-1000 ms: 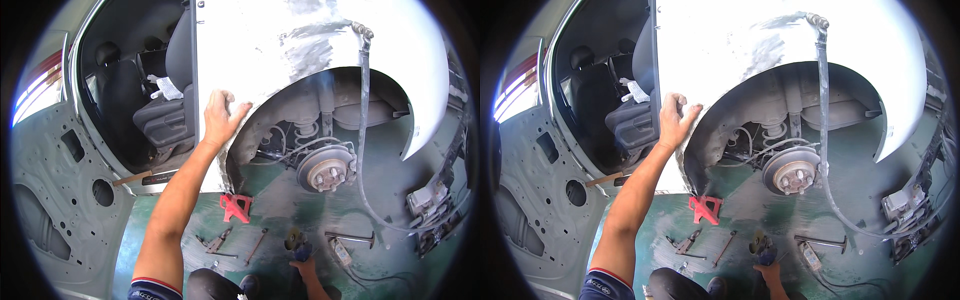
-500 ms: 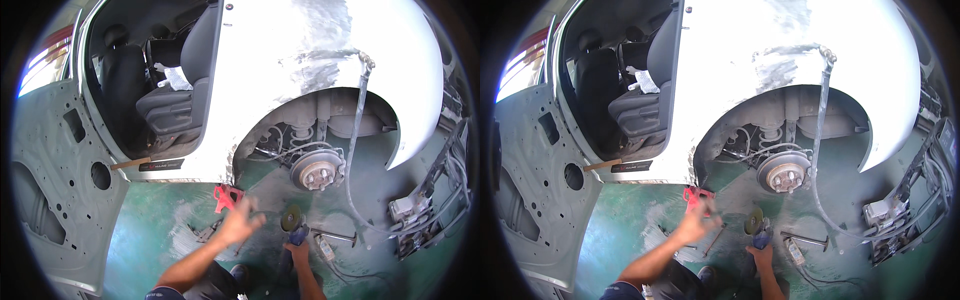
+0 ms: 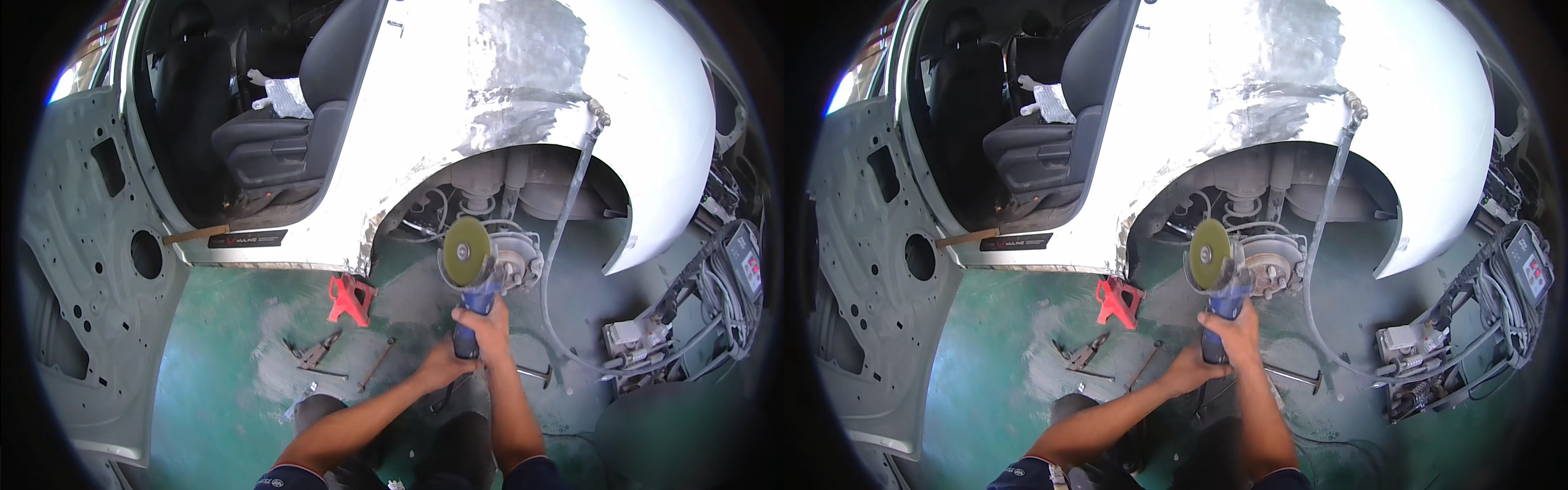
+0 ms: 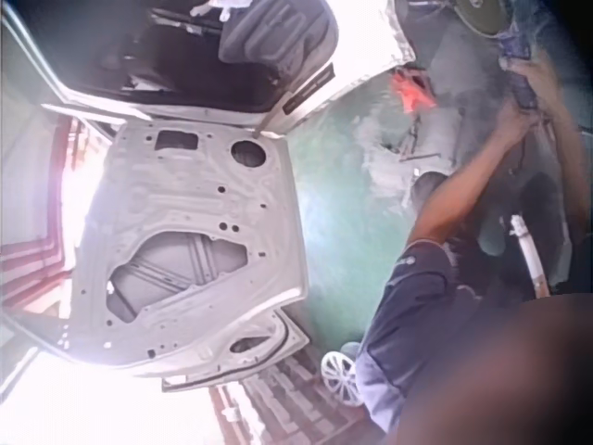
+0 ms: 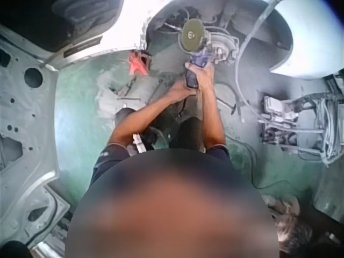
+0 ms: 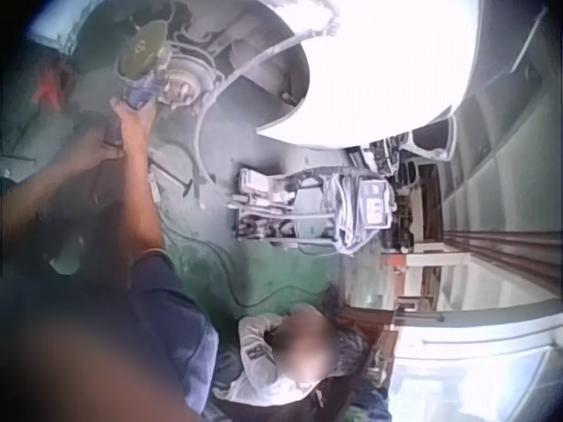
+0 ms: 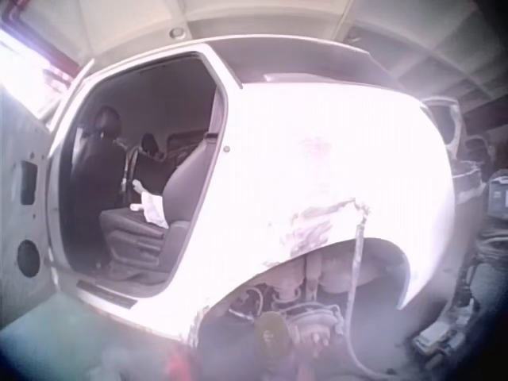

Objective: The person uses an angle grinder to remove paint and smooth the metal on the lower side and wheel arch of a white car. They work along the rocker panel and around the wheel well, producing sparks as they grind the surface.

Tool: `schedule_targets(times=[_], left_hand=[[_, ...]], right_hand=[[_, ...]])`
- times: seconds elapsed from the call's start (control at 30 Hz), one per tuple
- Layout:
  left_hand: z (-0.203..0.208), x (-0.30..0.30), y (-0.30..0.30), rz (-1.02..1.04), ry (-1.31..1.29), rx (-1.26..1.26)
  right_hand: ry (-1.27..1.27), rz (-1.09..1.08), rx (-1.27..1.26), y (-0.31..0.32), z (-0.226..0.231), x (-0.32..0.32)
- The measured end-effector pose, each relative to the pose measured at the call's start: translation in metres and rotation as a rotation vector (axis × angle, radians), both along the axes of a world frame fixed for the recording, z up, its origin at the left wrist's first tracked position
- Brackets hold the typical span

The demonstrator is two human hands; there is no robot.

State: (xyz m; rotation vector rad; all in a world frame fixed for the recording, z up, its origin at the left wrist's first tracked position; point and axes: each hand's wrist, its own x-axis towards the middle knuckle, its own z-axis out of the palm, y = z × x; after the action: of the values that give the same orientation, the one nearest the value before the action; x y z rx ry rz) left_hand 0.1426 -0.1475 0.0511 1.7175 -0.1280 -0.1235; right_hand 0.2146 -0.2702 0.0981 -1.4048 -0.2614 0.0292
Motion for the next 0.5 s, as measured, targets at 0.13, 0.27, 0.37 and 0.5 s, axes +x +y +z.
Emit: schedule_targets(times=[0.13, 0.27, 0.37, 0.5], left_hand=[[0.015, 0.019, -0.015, -0.023, -0.150, -0.180], [0.028, 0.039, -0.035, -0.074, -0.213, -0.309], [0.039, 0.046, -0.041, -0.140, -0.169, -0.346], [0.066, 0.064, -0.013, -0.371, 0.021, -0.484]], right_hand=[[-0.186, -0.072, -0.215, -0.009, 0.045, 0.007], [-0.262, -0.159, -0.420, -0.015, 0.077, 0.016], [-0.233, -0.187, -0.541, -0.023, 0.096, 0.015], [-0.313, -0.284, -0.728, -0.033, 0.114, 0.013]])
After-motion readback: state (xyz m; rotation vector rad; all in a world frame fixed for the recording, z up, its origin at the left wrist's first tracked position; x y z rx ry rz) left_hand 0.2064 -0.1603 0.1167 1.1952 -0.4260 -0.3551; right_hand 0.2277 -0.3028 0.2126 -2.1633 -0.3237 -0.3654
